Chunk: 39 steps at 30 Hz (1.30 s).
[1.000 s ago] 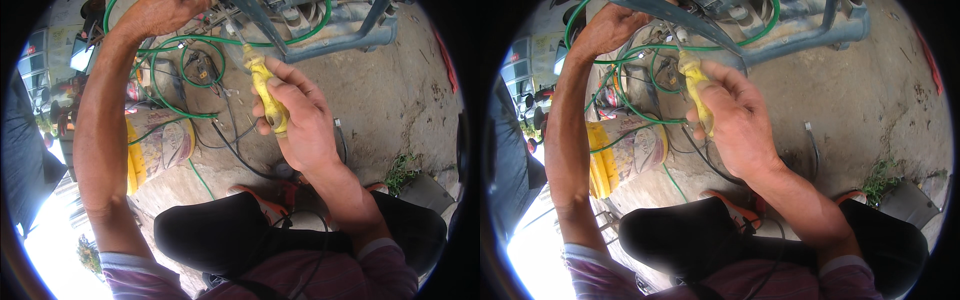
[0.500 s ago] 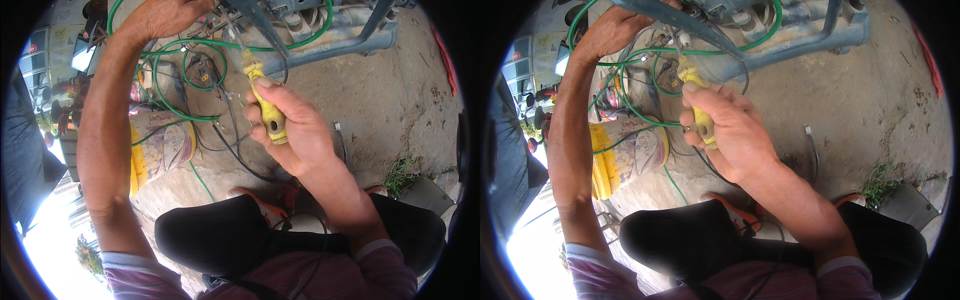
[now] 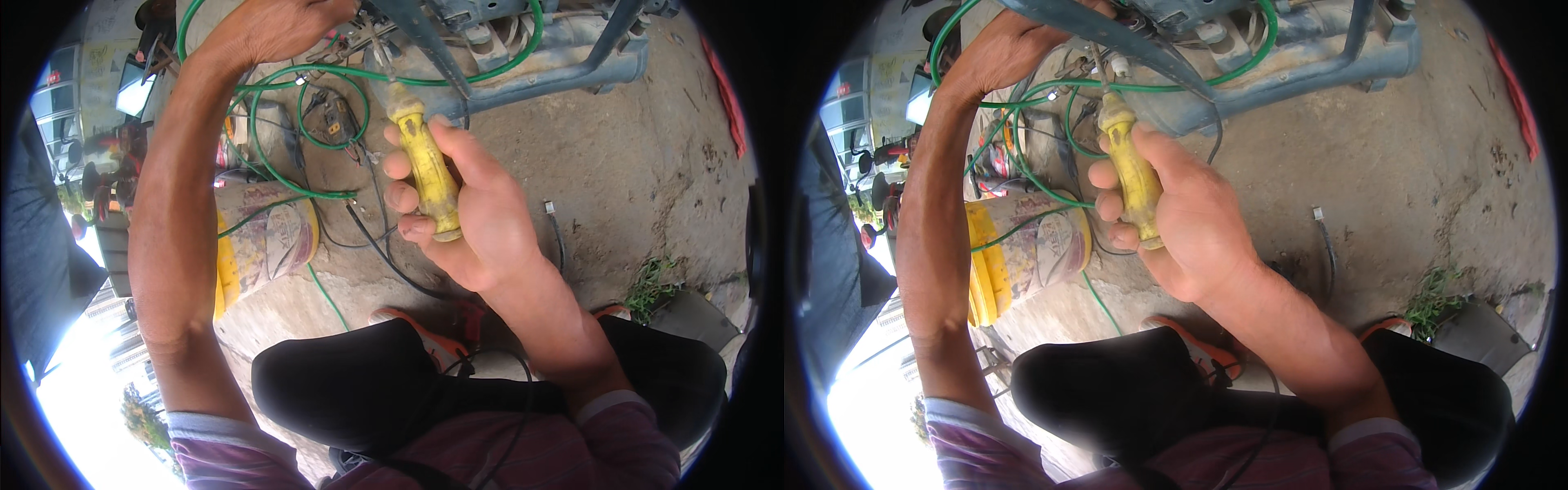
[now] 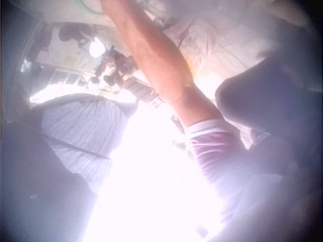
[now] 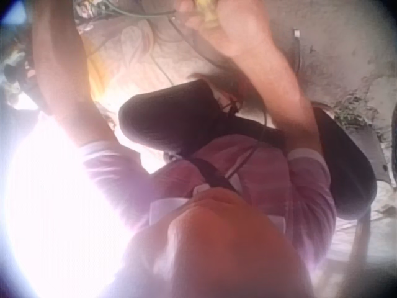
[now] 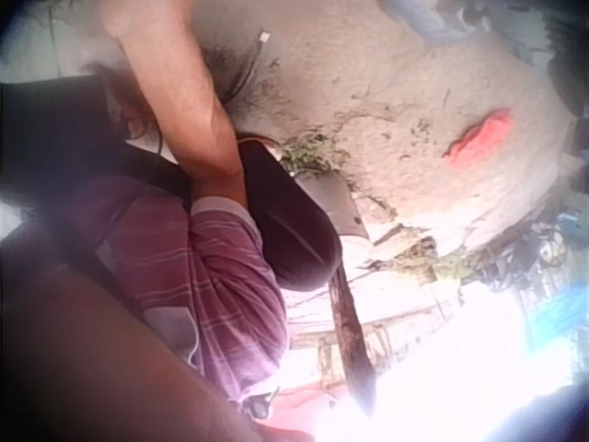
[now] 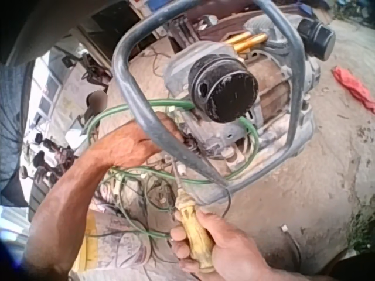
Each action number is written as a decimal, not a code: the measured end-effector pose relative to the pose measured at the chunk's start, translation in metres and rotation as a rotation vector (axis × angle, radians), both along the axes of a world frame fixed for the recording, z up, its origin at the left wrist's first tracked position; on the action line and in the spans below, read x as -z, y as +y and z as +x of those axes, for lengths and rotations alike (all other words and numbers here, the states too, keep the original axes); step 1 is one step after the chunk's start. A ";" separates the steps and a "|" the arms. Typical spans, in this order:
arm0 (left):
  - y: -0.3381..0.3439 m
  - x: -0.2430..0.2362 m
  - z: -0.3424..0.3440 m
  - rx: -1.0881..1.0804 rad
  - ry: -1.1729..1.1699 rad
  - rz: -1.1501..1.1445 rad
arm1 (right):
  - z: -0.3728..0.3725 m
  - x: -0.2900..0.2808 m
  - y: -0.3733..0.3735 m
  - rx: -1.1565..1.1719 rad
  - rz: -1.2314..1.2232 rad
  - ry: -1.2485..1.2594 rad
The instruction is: The person sits on the ground and uses a yellow screwdriver to adjust components on a small engine. They reach into a yellow bucket to retrieve tools and continue tightening or loosening parts on the engine.
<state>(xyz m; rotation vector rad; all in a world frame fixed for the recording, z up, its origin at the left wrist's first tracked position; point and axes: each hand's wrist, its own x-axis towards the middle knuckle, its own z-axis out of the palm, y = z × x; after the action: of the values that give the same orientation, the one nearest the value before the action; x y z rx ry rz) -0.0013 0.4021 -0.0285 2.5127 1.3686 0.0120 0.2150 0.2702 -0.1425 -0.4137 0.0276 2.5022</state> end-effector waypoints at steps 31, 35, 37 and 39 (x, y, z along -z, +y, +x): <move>0.003 -0.003 -0.006 -0.025 -0.011 -0.114 | -0.002 0.004 0.009 -0.021 0.118 -0.154; 0.004 -0.002 -0.006 -0.030 0.014 -0.100 | -0.001 0.010 0.012 -0.037 0.109 -0.021; 0.005 -0.001 -0.008 -0.047 0.016 -0.105 | 0.001 0.008 0.015 -0.069 0.042 0.042; 0.004 -0.001 -0.008 -0.037 0.040 -0.080 | 0.000 0.006 0.016 -0.079 -0.018 0.050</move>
<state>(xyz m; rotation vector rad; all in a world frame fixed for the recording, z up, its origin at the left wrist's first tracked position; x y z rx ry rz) -0.0091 0.4065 -0.0275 2.4341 1.4017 -0.0848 0.2148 0.2863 -0.1483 -0.3662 0.0550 2.5913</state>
